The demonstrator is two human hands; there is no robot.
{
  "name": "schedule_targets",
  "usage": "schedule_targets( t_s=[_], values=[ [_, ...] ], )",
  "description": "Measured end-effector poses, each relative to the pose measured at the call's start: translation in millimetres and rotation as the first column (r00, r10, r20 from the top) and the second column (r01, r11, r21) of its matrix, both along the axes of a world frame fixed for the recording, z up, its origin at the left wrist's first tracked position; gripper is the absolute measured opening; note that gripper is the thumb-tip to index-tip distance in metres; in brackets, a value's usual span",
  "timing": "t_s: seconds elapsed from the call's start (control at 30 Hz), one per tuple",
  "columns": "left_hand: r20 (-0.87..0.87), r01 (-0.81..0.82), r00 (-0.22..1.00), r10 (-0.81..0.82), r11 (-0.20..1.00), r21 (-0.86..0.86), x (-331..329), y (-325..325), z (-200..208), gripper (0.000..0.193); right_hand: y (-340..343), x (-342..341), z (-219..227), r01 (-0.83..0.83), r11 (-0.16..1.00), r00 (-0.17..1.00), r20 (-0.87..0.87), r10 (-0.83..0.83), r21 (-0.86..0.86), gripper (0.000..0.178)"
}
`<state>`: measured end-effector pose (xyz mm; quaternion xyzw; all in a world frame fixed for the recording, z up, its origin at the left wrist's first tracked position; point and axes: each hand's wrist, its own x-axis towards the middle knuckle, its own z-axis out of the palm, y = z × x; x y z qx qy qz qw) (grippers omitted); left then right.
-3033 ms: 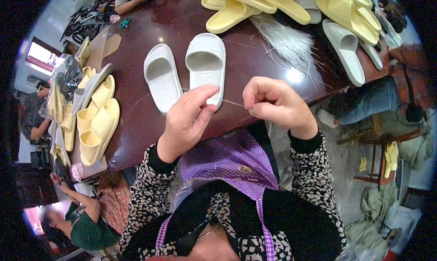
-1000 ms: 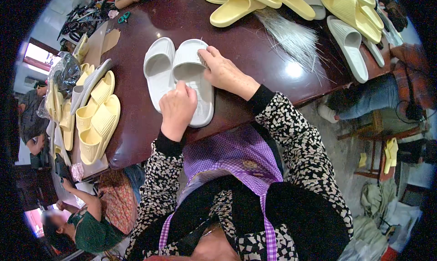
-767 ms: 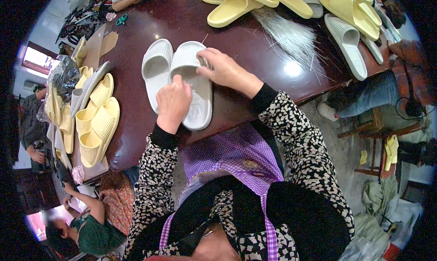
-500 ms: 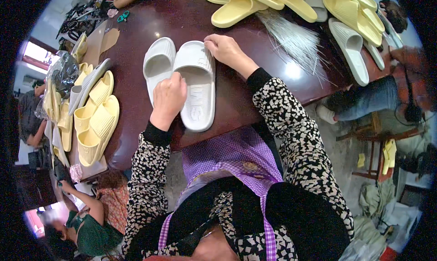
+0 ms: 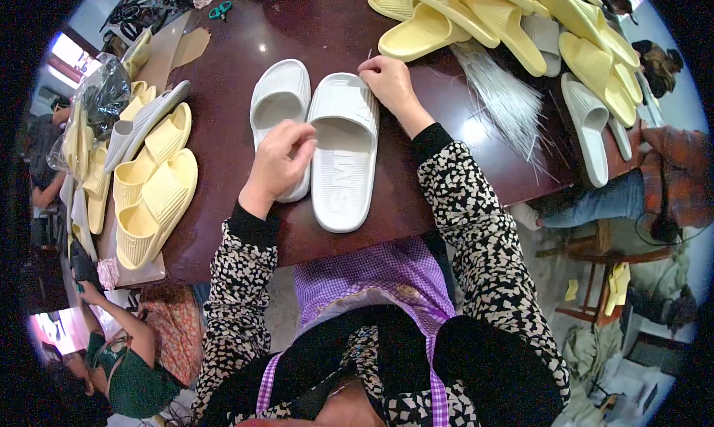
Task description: The person pairs and secures slide sandals by threading plastic fasteners through the straps of the slides by hand.
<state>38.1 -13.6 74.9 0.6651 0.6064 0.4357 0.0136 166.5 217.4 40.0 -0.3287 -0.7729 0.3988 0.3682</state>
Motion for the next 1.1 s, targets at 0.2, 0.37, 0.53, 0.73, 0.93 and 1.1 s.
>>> schedule_targets(
  t_s=[0.2,0.37,0.53,0.73,0.93,1.1],
  values=[
    [0.094,-0.095,0.991,0.094,0.995,0.000,-18.2,-0.3,-5.5,0.007,9.7,-25.7,26.0,-0.017,0.981,0.987,-0.158,-0.014,-0.193,0.022],
    [0.007,-0.138,0.990,0.138,0.990,-0.003,-26.1,5.0,-11.2,0.005,-0.3,-55.0,54.2,-0.316,0.909,0.938,-0.233,0.256,-0.272,0.027],
    [-0.001,-0.140,0.990,0.140,0.990,-0.011,-27.3,4.3,-9.3,0.007,-6.0,-96.5,58.9,-0.344,0.939,0.934,0.095,0.344,-0.027,0.014],
    [-0.036,-0.079,0.996,0.079,0.997,-0.003,-27.7,2.1,-3.4,0.009,-25.9,-113.7,59.5,-0.448,0.893,0.856,0.306,0.416,0.040,0.016],
    [-0.154,-0.088,0.985,0.082,0.996,-0.033,-22.0,-2.9,-4.3,0.007,-41.4,-103.9,72.3,-0.502,0.850,0.750,0.408,0.520,-0.159,0.021],
    [-0.185,-0.087,0.979,0.084,0.996,-0.010,-21.3,-0.9,-5.7,0.008,-41.1,-110.3,75.8,-0.531,0.808,0.693,0.418,0.588,-0.256,0.020]
  ],
)
